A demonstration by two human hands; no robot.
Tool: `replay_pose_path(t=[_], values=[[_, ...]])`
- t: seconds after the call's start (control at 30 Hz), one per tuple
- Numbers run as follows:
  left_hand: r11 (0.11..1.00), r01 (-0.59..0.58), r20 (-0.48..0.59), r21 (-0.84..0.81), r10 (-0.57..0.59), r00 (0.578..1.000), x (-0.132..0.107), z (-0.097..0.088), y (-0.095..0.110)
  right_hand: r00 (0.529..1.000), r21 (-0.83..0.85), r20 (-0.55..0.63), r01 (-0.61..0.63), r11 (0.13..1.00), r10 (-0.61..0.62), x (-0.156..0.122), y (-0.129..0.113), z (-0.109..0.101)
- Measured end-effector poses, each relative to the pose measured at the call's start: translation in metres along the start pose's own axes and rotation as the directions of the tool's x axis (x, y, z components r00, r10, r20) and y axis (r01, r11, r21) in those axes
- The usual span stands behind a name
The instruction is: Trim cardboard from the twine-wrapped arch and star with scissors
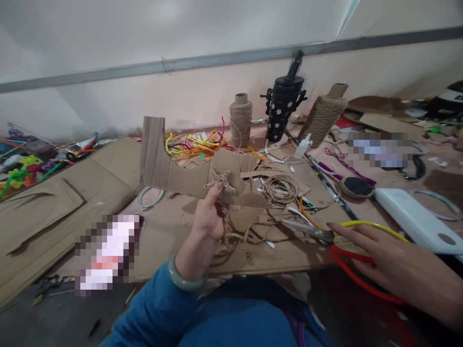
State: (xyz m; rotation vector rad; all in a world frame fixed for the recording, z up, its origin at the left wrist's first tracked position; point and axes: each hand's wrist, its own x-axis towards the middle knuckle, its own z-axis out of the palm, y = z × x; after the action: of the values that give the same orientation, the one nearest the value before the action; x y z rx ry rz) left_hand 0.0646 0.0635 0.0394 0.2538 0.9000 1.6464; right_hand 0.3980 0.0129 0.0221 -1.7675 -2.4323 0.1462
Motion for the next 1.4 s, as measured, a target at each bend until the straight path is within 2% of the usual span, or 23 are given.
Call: replay_pose_path(t=[0.1, 0.17, 0.2, 0.27, 0.4, 0.47, 0.53, 0.6, 0.67, 0.77, 0.87, 1.03, 1.1, 1.4], values=[[1.000, -0.013, 0.020, 0.004, 0.013, 1.000, 0.000, 0.000, 0.000, 0.993, 0.099, 0.015, -0.122, 0.988, 0.121, -0.011, 0.007, -0.001], [1.000, -0.003, 0.035, 0.003, 0.002, 0.999, 0.000, -0.001, 0.000, 0.969, 0.282, -0.093, -0.196, 0.939, 0.230, -0.013, 0.002, -0.004], [1.000, 0.004, 0.040, 0.002, -0.004, 0.999, -0.001, -0.001, -0.001, 0.951, 0.382, -0.151, -0.194, 0.904, 0.268, -0.011, -0.004, -0.007], [1.000, 0.023, 0.046, 0.010, -0.023, 0.999, -0.002, -0.001, -0.002, 0.919, 0.532, -0.268, -0.109, 0.839, 0.289, -0.004, -0.020, -0.013], [0.998, 0.046, 0.046, 0.048, -0.048, 0.998, -0.004, -0.001, -0.002, 0.911, 0.559, -0.361, 0.041, 0.828, 0.198, 0.012, -0.049, -0.020], [0.997, 0.060, 0.050, 0.054, -0.063, 0.997, -0.005, 0.000, -0.002, 0.946, 0.577, -0.290, 0.053, 0.815, 0.144, 0.016, -0.053, -0.018], [0.995, 0.078, 0.053, 0.059, -0.081, 0.995, -0.007, 0.000, -0.002, 0.993, 0.553, -0.104, 0.019, 0.833, 0.047, 0.019, -0.053, -0.013], [0.995, 0.082, 0.051, 0.057, -0.085, 0.995, -0.009, 0.000, -0.002, 0.997, 0.507, 0.067, -0.006, 0.862, -0.032, 0.023, -0.054, -0.010], [0.995, 0.087, 0.054, 0.056, -0.090, 0.994, -0.010, -0.001, -0.003, 0.987, 0.502, 0.130, 0.015, 0.865, -0.092, 0.027, -0.059, -0.010], [0.993, 0.090, 0.066, 0.071, -0.095, 0.993, -0.011, -0.001, -0.004, 0.978, 0.518, 0.113, 0.090, 0.851, -0.173, 0.037, -0.073, -0.018], [0.993, 0.083, 0.070, 0.085, -0.089, 0.994, -0.011, -0.002, -0.003, 0.971, 0.513, 0.144, 0.090, 0.854, -0.189, 0.047, -0.084, -0.029], [0.997, 0.042, 0.052, 0.064, -0.045, 0.998, -0.012, -0.002, -0.001, 0.959, 0.449, 0.213, 0.074, 0.890, -0.187, 0.053, -0.080, -0.033], [0.994, 0.060, 0.051, 0.088, -0.065, 0.997, -0.014, -0.001, -0.002, 0.960, 0.446, 0.214, 0.070, 0.892, -0.183, 0.053, -0.079, -0.033], [0.987, 0.065, 0.118, 0.148, -0.083, 0.989, -0.019, 0.001, -0.013, 0.971, 0.628, 0.099, 0.109, 0.771, -0.218, 0.074, -0.116, -0.041]])
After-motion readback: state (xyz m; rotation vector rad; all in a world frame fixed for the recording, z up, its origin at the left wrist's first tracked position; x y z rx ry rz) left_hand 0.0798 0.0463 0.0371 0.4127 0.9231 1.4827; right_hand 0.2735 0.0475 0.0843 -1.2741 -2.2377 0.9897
